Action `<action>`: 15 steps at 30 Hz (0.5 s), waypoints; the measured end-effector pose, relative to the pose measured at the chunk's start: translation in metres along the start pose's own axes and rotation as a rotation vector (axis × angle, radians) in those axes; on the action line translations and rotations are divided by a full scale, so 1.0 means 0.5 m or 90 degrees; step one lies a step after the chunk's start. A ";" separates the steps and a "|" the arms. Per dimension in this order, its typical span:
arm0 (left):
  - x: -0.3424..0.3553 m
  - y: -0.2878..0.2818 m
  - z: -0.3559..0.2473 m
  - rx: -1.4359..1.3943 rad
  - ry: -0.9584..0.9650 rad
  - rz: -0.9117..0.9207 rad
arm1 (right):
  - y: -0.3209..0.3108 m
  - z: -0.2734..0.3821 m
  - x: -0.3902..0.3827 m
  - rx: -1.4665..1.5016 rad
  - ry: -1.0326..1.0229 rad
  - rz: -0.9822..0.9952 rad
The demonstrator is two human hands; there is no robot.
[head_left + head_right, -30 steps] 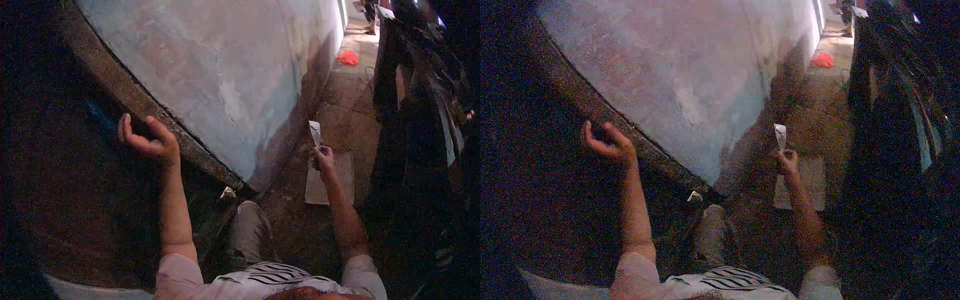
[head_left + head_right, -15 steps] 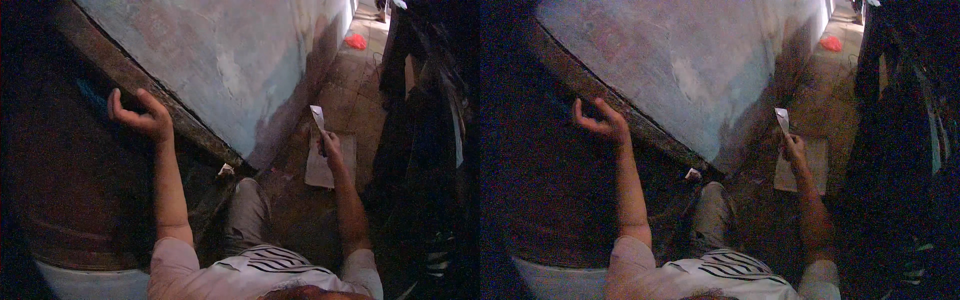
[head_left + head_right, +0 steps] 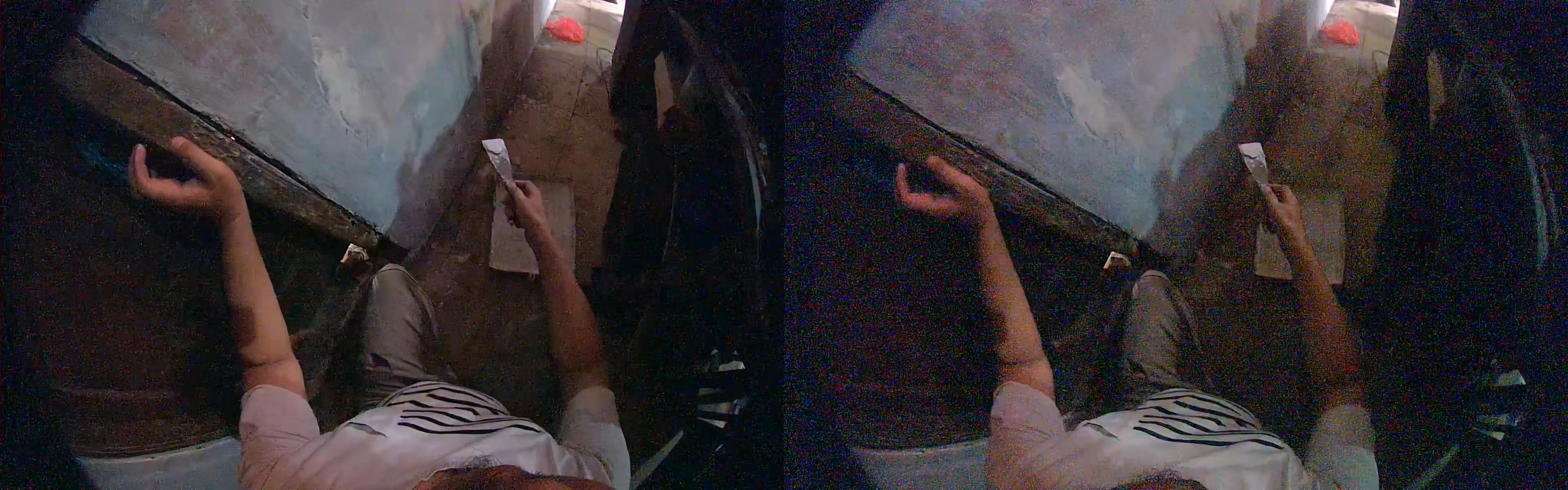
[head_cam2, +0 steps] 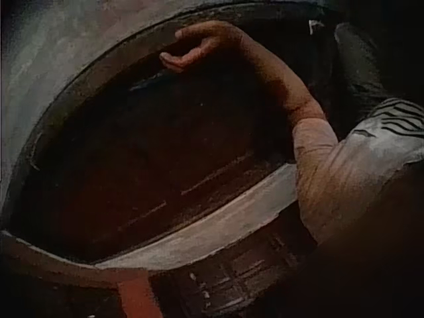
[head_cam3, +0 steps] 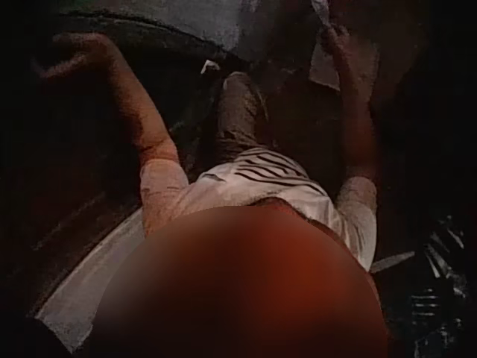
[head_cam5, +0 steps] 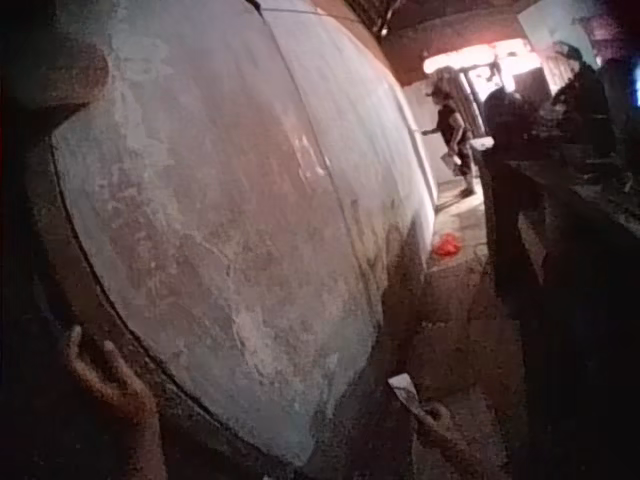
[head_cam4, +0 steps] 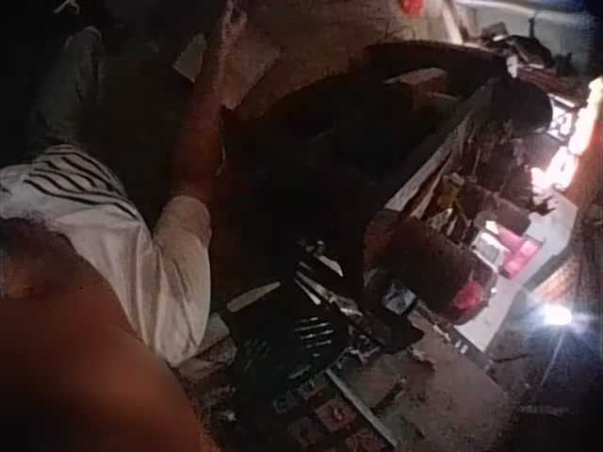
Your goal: The person applies plaster to a wall using a putty knife after taking it from a tray and a bucket.
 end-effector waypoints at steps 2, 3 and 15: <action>0.000 0.000 0.004 -0.019 -0.036 0.004 | -0.002 -0.014 0.006 0.009 0.012 0.002; -0.001 -0.001 0.009 -0.038 -0.060 0.001 | -0.007 -0.023 0.008 0.007 0.021 -0.010; 0.007 -0.019 0.031 -0.056 -0.084 -0.035 | -0.009 -0.012 0.014 -0.004 0.024 0.022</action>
Point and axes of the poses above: each hand's wrist, its own x-axis towards the middle knuckle, its own y-axis out of the palm, z = x × y, the point moved 10 cm from there along x, towards the middle knuckle, and after that the axes turned 1 degree about x, right-handed, at the moved point
